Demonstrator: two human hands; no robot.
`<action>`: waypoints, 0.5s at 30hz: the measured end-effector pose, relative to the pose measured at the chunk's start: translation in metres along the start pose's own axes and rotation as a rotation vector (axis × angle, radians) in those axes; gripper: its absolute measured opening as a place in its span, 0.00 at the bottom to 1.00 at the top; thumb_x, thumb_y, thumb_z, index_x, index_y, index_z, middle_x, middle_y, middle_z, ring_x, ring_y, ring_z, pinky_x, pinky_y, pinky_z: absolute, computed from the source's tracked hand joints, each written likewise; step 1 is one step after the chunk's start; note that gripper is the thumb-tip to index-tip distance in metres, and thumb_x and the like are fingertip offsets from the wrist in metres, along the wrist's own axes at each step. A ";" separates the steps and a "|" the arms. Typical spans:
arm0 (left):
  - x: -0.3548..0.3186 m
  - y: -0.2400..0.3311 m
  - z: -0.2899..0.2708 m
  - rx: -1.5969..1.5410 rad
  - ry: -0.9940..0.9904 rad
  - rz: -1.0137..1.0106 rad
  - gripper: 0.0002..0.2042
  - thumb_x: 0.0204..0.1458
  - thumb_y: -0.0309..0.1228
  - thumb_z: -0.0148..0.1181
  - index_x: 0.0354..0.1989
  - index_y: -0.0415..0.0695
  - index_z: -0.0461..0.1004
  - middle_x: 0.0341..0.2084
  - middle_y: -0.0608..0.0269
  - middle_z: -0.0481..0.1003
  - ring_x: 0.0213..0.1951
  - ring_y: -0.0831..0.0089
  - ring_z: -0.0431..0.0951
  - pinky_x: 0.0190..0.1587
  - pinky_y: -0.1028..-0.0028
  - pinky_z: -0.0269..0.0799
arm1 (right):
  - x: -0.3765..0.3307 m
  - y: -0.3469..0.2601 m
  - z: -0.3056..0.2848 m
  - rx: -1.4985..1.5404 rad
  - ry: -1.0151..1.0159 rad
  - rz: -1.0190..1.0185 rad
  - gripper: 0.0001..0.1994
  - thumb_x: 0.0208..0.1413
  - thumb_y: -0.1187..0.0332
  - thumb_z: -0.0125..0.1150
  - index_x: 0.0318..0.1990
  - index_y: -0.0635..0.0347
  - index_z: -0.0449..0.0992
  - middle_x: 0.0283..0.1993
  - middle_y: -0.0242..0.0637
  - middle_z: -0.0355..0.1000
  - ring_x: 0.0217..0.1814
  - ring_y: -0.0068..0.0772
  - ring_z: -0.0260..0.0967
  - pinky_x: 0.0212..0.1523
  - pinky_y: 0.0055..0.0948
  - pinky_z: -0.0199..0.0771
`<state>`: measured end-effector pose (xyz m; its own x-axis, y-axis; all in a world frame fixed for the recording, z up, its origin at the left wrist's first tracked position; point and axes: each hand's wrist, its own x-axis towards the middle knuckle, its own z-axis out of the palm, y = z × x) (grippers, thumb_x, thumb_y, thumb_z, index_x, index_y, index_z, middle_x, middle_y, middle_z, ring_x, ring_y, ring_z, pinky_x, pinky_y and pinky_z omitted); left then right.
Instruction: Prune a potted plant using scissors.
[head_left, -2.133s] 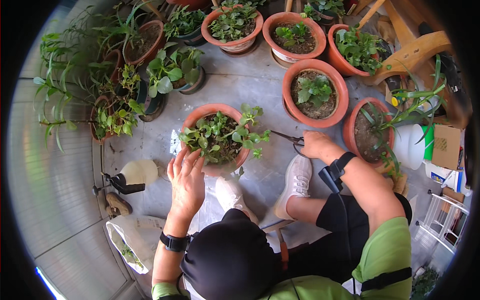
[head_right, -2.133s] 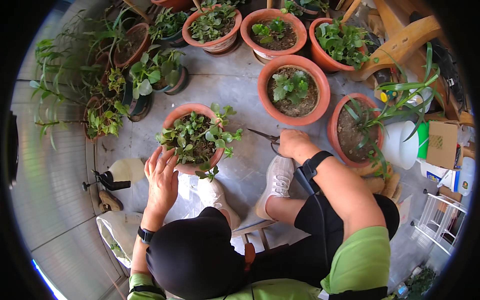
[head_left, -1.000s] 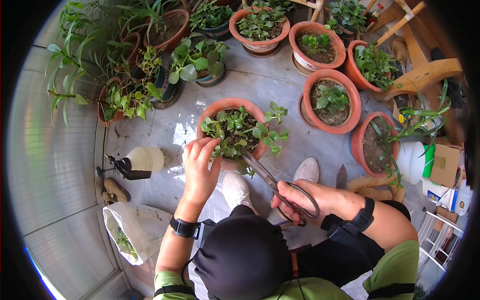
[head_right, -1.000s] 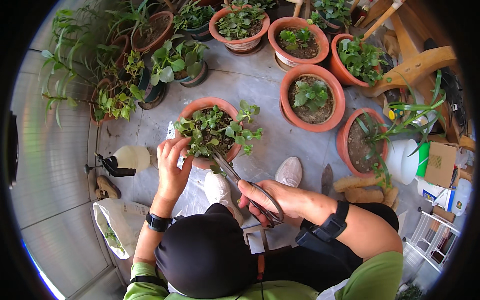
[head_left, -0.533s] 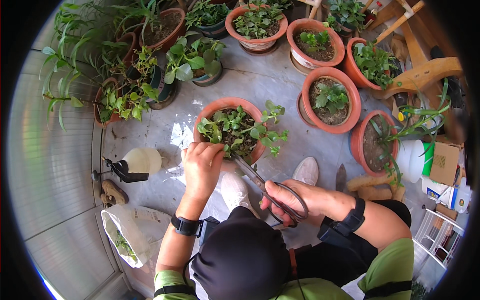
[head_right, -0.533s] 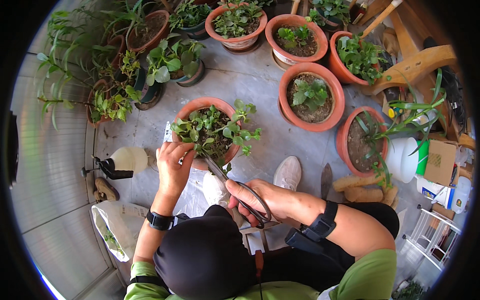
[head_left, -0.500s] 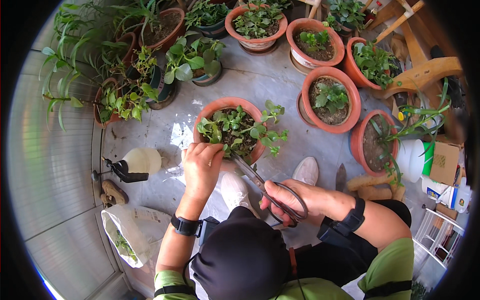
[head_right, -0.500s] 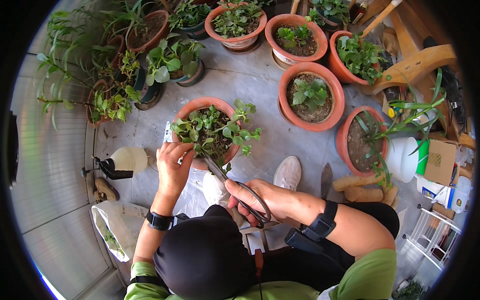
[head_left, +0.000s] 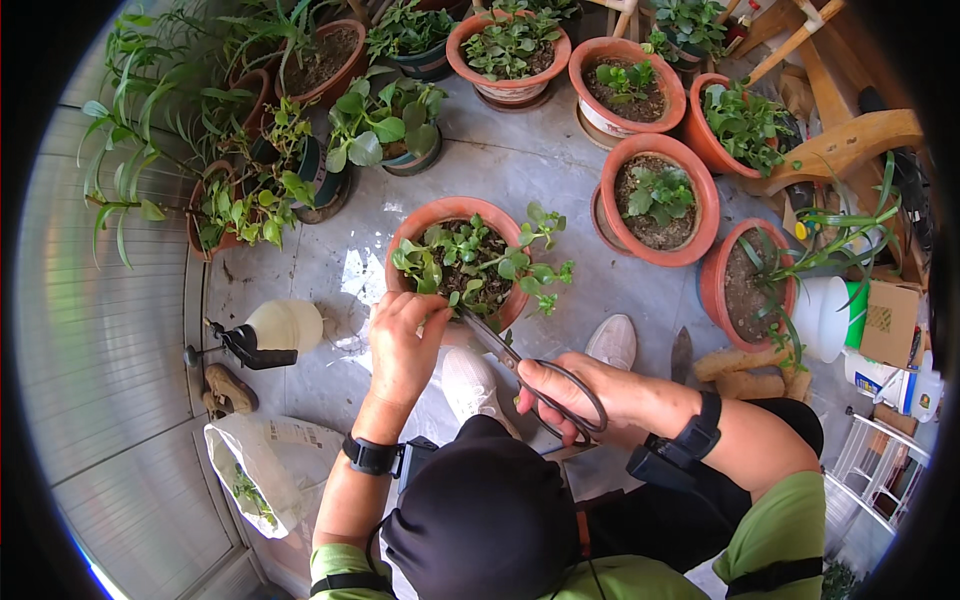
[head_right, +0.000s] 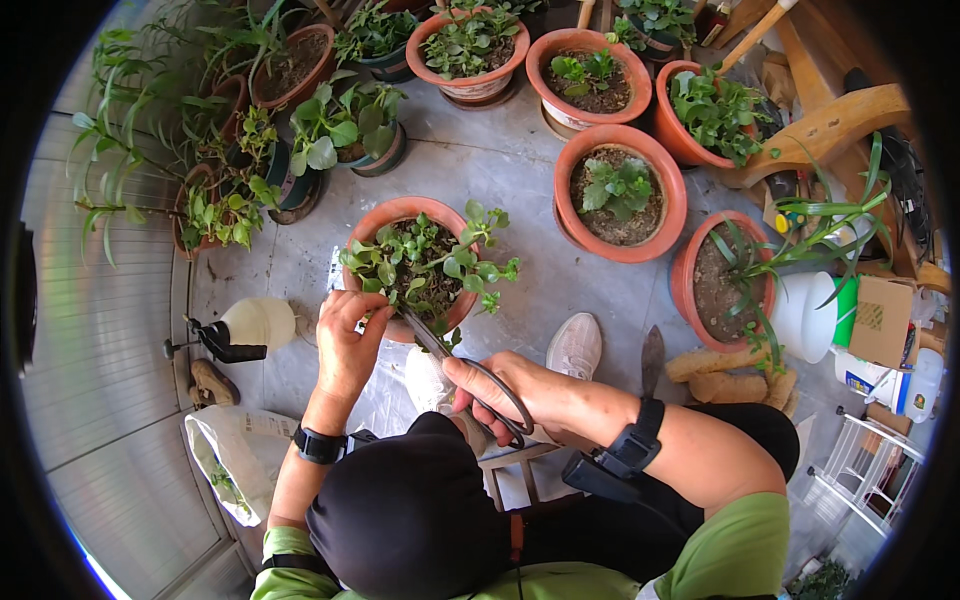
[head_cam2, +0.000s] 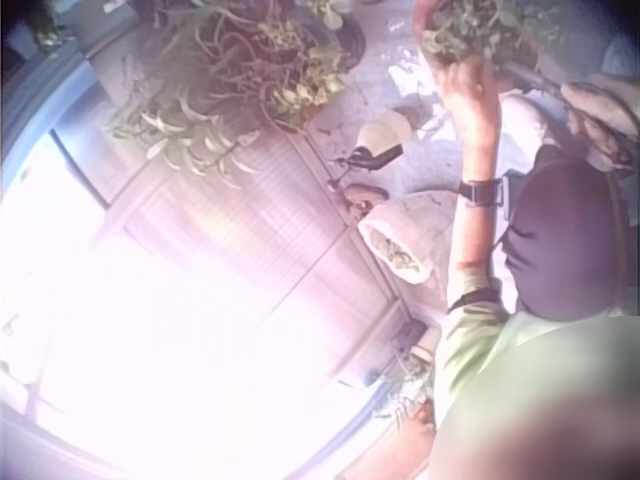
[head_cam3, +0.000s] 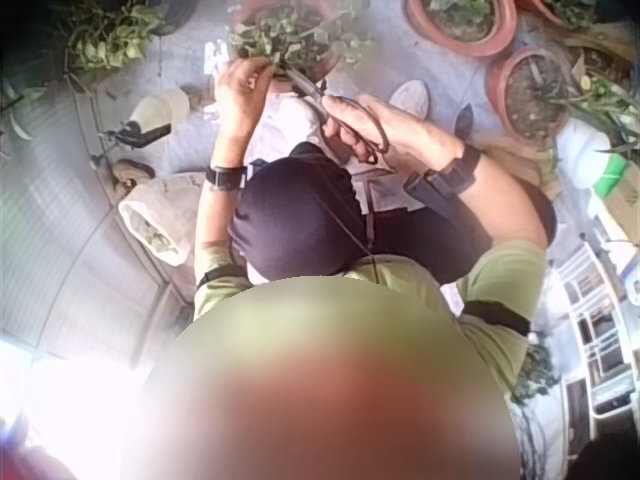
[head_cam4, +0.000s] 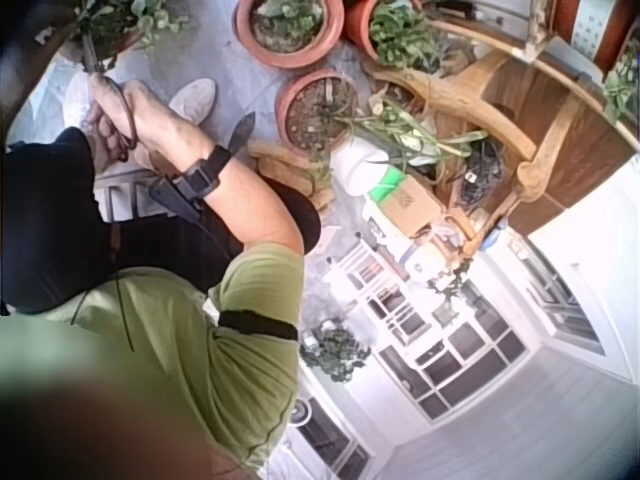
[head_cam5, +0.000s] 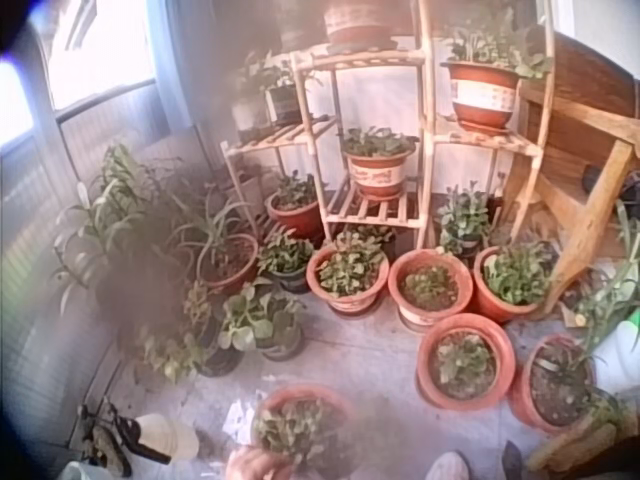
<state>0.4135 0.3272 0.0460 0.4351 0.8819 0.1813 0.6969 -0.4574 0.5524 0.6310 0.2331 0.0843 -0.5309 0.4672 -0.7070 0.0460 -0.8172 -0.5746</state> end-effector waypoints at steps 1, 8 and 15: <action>0.000 0.000 0.001 -0.004 -0.004 -0.002 0.05 0.39 0.25 0.63 0.26 0.44 0.75 0.23 0.63 0.74 0.31 0.62 0.72 0.37 0.66 0.64 | -0.001 0.000 0.001 0.012 0.009 -0.003 0.36 0.53 0.33 0.39 0.35 0.65 0.71 0.18 0.28 0.60 0.17 0.21 0.62 0.20 0.25 0.68; -0.001 0.000 -0.005 0.000 -0.006 0.002 0.05 0.39 0.25 0.63 0.27 0.43 0.75 0.24 0.62 0.74 0.31 0.61 0.71 0.37 0.66 0.65 | -0.003 -0.005 0.000 -0.083 0.064 0.022 0.31 0.57 0.39 0.42 0.33 0.65 0.71 0.16 0.27 0.60 0.16 0.19 0.62 0.19 0.21 0.66; -0.059 -0.022 -0.086 0.013 0.320 -0.186 0.09 0.39 0.14 0.61 0.29 0.38 0.72 0.26 0.60 0.72 0.31 0.65 0.71 0.36 0.72 0.67 | -0.032 0.008 -0.009 -0.250 0.122 0.059 0.29 0.56 0.42 0.49 0.31 0.67 0.72 0.16 0.28 0.63 0.15 0.19 0.60 0.17 0.22 0.61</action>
<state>0.3241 0.2952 0.0930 0.1019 0.9402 0.3250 0.7551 -0.2858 0.5900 0.6560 0.2147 0.0990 -0.4159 0.4708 -0.7781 0.2890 -0.7428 -0.6039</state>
